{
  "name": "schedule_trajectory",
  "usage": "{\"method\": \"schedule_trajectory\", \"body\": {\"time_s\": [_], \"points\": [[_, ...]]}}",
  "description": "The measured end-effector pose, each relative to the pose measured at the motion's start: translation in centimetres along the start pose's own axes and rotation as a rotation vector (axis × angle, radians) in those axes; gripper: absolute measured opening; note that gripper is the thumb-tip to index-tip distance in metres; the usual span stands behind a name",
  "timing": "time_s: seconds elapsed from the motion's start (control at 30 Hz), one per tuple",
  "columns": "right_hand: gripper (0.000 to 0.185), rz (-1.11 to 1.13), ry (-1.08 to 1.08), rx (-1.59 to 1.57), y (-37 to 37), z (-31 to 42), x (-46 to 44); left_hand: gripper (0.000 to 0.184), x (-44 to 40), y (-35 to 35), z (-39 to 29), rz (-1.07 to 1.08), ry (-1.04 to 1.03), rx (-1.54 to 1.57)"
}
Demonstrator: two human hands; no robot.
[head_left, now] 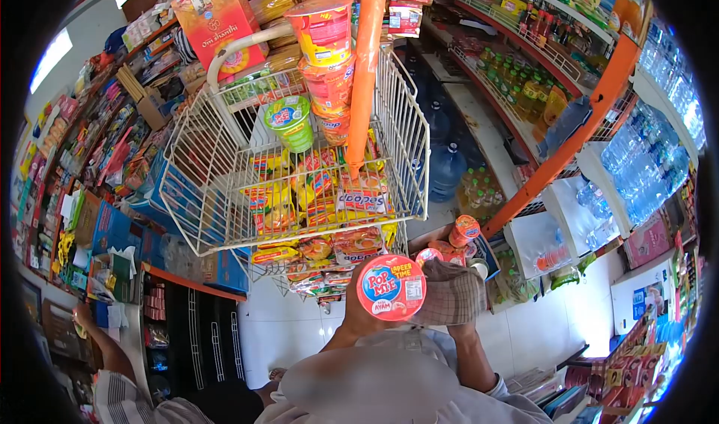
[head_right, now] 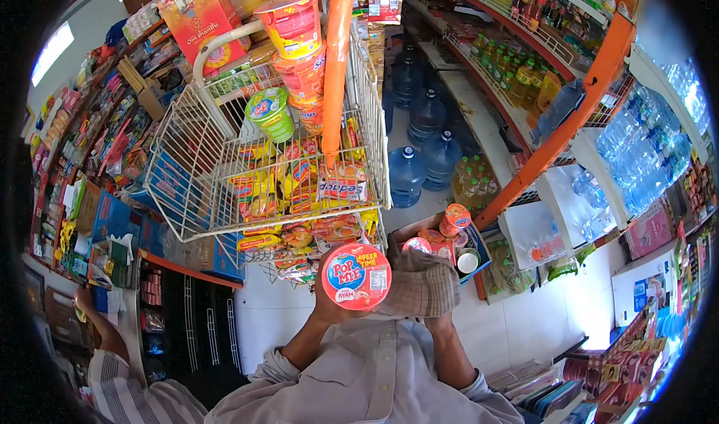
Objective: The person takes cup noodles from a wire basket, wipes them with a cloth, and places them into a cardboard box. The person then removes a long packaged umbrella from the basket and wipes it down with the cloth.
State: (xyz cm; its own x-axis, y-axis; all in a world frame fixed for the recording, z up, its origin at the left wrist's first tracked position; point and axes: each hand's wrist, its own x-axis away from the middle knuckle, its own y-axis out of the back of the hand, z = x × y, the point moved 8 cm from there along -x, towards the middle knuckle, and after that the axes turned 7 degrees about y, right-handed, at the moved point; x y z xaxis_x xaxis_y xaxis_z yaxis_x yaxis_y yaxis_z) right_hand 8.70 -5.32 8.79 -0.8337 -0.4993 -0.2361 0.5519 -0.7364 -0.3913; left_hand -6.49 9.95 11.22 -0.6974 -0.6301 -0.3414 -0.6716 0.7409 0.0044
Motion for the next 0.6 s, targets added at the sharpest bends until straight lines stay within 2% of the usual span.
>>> {"method": "schedule_trajectory", "body": {"time_s": [0.07,0.1,0.2,0.23,0.33,0.37,0.47,0.5,0.6], "points": [[0.042,0.475,0.155,0.612,-4.8,3.2,-0.9,0.103,0.4,-0.3,0.4,0.042,-0.032,0.092],[0.042,0.469,0.156,0.614,-4.8,2.7,-0.9,0.103,0.6,-0.4,0.9,0.048,-0.032,0.094],[0.047,0.658,0.513,0.884,-6.1,0.3,0.0,0.107,1.6,-1.1,3.6,0.106,0.119,0.138],[0.047,0.655,0.514,0.883,-5.6,-1.0,1.1,0.107,1.8,-1.2,3.6,0.108,0.118,0.137],[0.049,0.331,-0.044,0.061,-1.1,-6.7,5.4,0.111,1.9,-1.1,1.9,0.106,-0.033,0.163],[0.049,0.336,-0.042,0.057,-1.6,-6.5,5.2,0.111,1.7,-0.9,1.4,0.102,-0.038,0.159],[0.048,-0.013,-0.498,-0.333,-1.5,-8.7,5.4,0.113,1.2,-1.1,-0.1,0.146,-0.092,-0.105],[0.048,-0.004,-0.500,-0.334,-0.9,-9.0,4.9,0.113,1.1,-0.9,0.0,0.138,-0.094,-0.108],[0.056,0.334,-0.069,0.784,2.4,-8.0,2.2,0.115,0.7,0.5,1.0,-0.023,-0.008,0.027]]}}
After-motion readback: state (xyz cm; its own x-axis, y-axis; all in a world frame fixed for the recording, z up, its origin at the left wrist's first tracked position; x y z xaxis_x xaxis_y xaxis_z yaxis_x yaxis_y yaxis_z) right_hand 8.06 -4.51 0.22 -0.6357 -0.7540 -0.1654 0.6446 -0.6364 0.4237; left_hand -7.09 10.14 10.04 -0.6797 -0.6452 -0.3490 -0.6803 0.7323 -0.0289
